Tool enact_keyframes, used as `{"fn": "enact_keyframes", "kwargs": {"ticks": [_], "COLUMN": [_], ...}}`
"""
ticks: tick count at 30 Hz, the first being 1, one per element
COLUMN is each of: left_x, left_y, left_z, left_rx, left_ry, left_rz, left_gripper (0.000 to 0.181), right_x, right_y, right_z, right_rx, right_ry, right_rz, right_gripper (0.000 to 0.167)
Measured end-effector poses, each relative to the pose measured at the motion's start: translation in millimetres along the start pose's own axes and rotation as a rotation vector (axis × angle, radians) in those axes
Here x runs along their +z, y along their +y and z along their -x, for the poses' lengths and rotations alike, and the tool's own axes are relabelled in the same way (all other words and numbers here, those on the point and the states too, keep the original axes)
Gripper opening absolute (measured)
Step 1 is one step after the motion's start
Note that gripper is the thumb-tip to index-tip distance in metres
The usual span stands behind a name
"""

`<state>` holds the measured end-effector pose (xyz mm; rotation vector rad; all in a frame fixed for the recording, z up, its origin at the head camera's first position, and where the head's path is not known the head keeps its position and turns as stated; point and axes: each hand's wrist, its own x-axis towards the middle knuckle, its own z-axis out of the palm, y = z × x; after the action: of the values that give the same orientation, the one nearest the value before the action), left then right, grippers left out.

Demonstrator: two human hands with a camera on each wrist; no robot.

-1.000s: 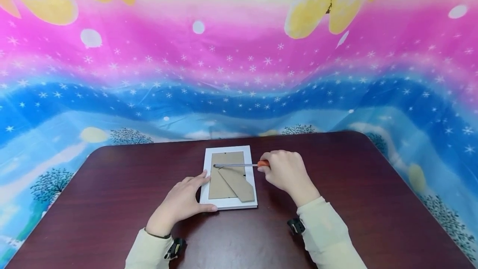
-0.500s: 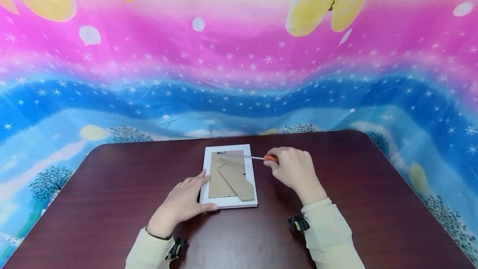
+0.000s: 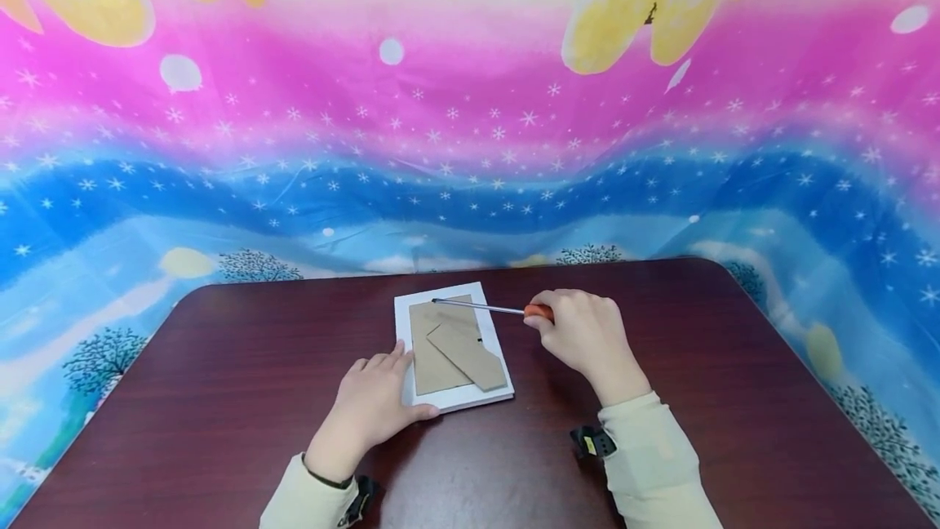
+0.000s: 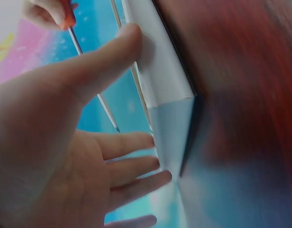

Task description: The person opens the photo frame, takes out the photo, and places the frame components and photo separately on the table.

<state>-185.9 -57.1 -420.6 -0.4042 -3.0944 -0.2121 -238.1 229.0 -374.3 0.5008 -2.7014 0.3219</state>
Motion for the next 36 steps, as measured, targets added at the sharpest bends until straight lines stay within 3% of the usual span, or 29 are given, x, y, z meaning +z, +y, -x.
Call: {"fn": "enact_keyframes", "kwargs": {"ticks": [7,12,15,21,26,36], "left_x": [-1.3,-1.0,-1.5,-8.9,-8.0,2.1], "left_y": [20.0,23.7,18.7,-0.9,-18.0,-33.9], "left_z": [5.4,6.2,5.9,2.7,-1.0,-2.3], "left_rx": [-0.053,-0.065,-0.047,0.043,0.072,0.104], "left_ry": [-0.001,0.059,0.092,0.056,0.054,0.074], "left_rz": [-0.115,-0.154,-0.110,0.036,0.162,0.164], "left_gripper": [0.094,0.094,0.090,0.064,0.052,0.056], "right_x": [0,2,2,1,1,1], "right_y": [-2,-3,-4,-3,-3,-5], "right_z": [-0.2,-0.6,-0.6,-0.5,-0.3,-0.2], "right_rx": [-0.007,-0.005,-0.003,-0.005,-0.004,-0.006], "right_ry": [-0.002,-0.007,-0.012,-0.006,-0.004,-0.005], "right_rz": [-0.003,-0.006,-0.005,0.008,0.009,0.000], "right_gripper": [0.017,0.017,0.017,0.017,0.016,0.016]}}
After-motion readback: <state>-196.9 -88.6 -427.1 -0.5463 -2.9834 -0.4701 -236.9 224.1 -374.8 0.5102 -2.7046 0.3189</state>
